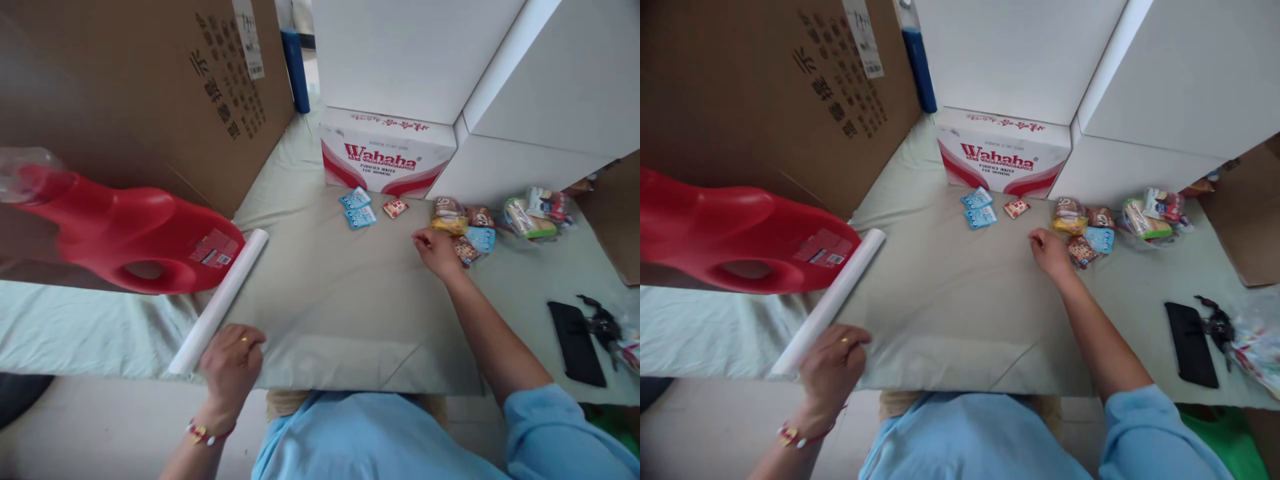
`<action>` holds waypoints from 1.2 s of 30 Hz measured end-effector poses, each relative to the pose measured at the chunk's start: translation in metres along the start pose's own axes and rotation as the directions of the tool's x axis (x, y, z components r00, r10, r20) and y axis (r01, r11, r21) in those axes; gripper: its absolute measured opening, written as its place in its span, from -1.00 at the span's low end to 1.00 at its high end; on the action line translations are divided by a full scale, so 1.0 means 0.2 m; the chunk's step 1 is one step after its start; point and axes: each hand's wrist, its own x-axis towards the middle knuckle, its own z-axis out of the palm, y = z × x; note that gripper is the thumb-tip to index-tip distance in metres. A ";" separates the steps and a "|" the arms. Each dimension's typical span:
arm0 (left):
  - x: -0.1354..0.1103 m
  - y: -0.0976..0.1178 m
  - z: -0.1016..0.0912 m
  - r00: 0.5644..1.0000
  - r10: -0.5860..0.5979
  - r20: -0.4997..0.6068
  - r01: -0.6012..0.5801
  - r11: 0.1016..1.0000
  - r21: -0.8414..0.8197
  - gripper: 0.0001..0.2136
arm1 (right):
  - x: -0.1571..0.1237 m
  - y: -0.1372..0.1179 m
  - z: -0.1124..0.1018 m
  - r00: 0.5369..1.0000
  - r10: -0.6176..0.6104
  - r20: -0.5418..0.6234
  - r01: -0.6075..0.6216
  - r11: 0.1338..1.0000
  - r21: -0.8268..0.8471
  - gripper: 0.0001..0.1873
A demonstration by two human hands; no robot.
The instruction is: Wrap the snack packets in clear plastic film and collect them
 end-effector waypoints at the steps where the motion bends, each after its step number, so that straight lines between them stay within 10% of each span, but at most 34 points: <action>1: 0.04 0.03 0.04 0.998 -0.002 0.058 0.006 0.997 -0.071 -0.77 | 0.10 -0.02 0.01 0.998 -0.054 0.021 0.056 0.989 -0.135 -0.63; 9: 0.70 0.15 0.56 0.955 -0.211 0.209 0.254 0.946 -0.204 -0.77 | 0.57 -0.10 0.05 0.926 -0.083 0.368 0.278 0.809 -0.518 -0.31; 17: 1.43 0.22 1.07 0.887 0.035 0.461 -0.001 0.997 -0.074 -0.48 | 0.28 -0.12 0.00 0.922 0.040 0.384 0.195 0.810 -0.553 -0.45; 25: 1.06 0.37 0.99 0.763 0.343 0.548 -0.283 0.939 -0.195 -0.62 | -0.01 -0.06 -0.11 0.986 -0.013 0.165 0.028 0.996 -0.086 -0.55; 29: 0.87 0.35 0.87 0.841 0.276 0.465 -0.163 0.949 -0.270 -0.56 | -0.02 -0.17 -0.07 0.987 -0.101 0.125 0.090 0.991 0.097 -0.56; 33: 0.77 0.24 0.77 0.952 0.070 0.298 0.014 0.963 -0.270 -0.61 | -0.02 -0.33 0.07 0.845 -0.335 0.417 0.342 0.938 0.060 -0.47; 36: 0.69 0.17 0.71 0.959 0.009 0.282 0.067 0.964 -0.258 -0.70 | -0.03 -0.42 0.16 0.759 -0.272 0.592 0.419 0.900 -0.123 -0.20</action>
